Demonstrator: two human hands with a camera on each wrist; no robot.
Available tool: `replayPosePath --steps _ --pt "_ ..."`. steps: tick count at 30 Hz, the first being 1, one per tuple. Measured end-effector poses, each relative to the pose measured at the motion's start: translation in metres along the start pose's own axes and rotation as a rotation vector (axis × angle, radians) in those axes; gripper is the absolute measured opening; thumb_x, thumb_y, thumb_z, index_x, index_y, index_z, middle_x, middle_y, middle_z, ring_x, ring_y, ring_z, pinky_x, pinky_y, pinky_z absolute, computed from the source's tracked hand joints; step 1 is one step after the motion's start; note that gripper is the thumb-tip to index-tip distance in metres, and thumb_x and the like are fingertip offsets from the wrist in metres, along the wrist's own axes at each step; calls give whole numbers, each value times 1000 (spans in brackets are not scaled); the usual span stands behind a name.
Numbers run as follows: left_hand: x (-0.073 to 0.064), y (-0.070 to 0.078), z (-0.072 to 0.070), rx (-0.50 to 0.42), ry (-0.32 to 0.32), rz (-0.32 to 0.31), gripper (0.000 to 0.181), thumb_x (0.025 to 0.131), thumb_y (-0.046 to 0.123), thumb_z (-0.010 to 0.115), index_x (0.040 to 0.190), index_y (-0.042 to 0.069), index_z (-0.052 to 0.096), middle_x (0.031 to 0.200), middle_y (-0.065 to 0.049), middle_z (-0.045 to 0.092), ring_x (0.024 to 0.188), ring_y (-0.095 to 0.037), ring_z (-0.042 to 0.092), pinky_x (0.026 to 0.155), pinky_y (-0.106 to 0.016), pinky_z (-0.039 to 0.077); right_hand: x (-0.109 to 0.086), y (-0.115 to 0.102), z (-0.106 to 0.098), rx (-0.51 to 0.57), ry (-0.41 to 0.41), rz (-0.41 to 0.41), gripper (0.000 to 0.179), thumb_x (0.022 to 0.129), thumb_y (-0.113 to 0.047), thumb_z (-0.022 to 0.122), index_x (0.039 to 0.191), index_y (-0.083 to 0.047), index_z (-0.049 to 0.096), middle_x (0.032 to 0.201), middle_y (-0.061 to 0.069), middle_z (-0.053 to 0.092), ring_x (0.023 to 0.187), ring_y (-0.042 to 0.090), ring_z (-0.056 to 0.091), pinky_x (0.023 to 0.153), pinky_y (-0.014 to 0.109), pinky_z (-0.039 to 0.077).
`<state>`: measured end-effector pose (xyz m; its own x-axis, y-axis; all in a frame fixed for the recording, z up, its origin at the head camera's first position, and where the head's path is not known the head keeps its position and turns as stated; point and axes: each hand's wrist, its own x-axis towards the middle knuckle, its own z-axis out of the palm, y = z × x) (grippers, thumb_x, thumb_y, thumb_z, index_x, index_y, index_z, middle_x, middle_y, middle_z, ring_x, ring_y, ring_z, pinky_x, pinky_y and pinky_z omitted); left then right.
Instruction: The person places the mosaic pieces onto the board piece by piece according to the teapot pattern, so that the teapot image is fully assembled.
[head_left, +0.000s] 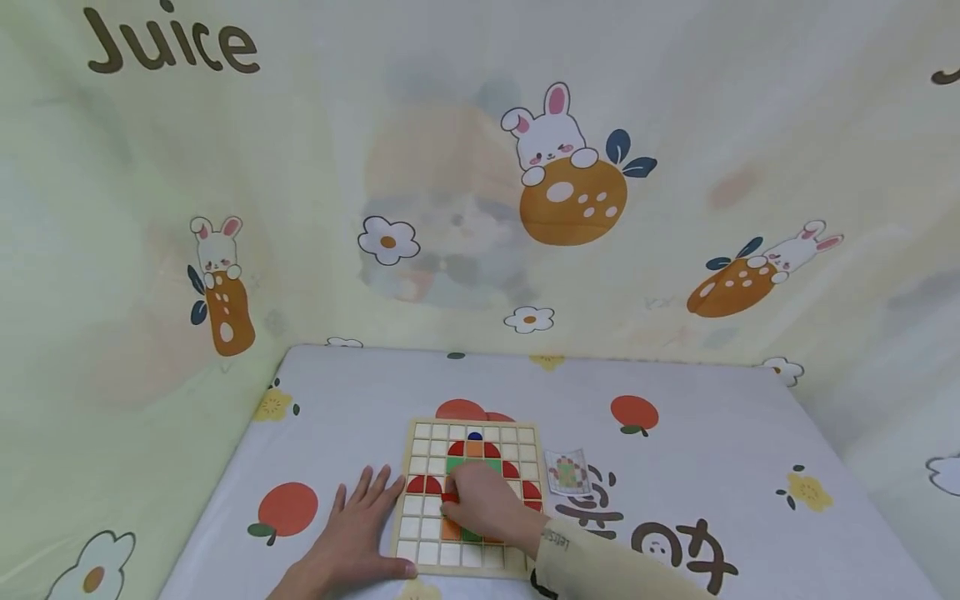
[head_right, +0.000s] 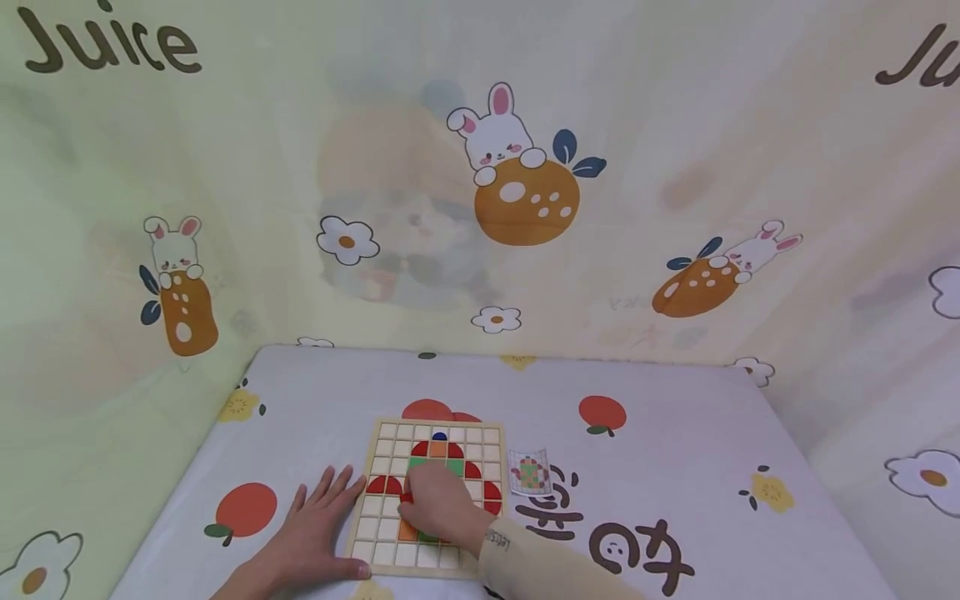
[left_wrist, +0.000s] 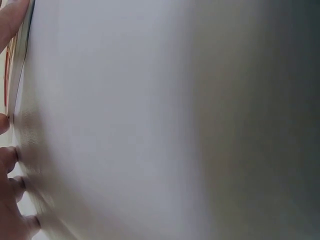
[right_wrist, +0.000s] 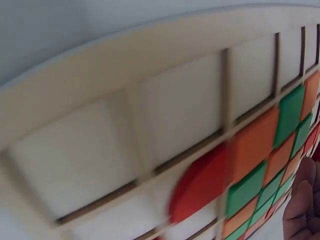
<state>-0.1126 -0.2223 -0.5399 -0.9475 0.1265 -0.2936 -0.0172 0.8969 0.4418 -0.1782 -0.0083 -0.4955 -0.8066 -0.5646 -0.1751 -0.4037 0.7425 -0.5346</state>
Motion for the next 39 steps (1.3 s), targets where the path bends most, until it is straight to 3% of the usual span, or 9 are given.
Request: replayPosePath --steps 5,15,20,24,29,39 --pt "0 1 2 11 9 11 126 56 78 81 159 20 38 170 -10 26 160 -40 10 121 -77 6 8 -14 8 -58 -16 34 26 90 -23 78 74 -14 60 66 -6 51 60 9 46 54 21 40" --pt "1 3 2 12 20 23 124 56 75 84 158 18 40 169 -12 28 159 -40 12 121 -77 7 14 -19 11 -123 -36 51 19 90 -23 78 82 -11 66 66 -5 53 59 11 49 56 22 42" --pt "1 3 1 3 21 29 124 56 74 84 158 18 40 169 -12 29 159 -41 12 121 -77 7 17 -20 15 -169 -43 55 19 90 -25 79 81 -12 67 70 -5 57 63 10 50 62 22 47" --pt "0 4 0 -2 22 24 124 56 73 85 158 19 40 169 -12 29 159 -41 13 120 -78 7 20 -23 17 -213 -58 68 20 90 -29 79 90 -10 72 78 -3 62 69 10 51 70 24 54" --pt "0 3 -1 -7 19 14 124 55 73 85 158 19 40 169 -11 29 159 -40 12 121 -77 7 21 -25 17 -196 -72 81 24 87 -33 82 92 -11 72 80 -4 61 71 11 52 72 24 52" --pt "-1 -1 0 -2 16 8 124 56 74 84 158 19 40 169 -11 29 159 -40 13 121 -77 7 22 -22 17 -161 -68 53 18 88 -23 83 88 -10 70 72 -5 59 66 11 51 65 22 47"
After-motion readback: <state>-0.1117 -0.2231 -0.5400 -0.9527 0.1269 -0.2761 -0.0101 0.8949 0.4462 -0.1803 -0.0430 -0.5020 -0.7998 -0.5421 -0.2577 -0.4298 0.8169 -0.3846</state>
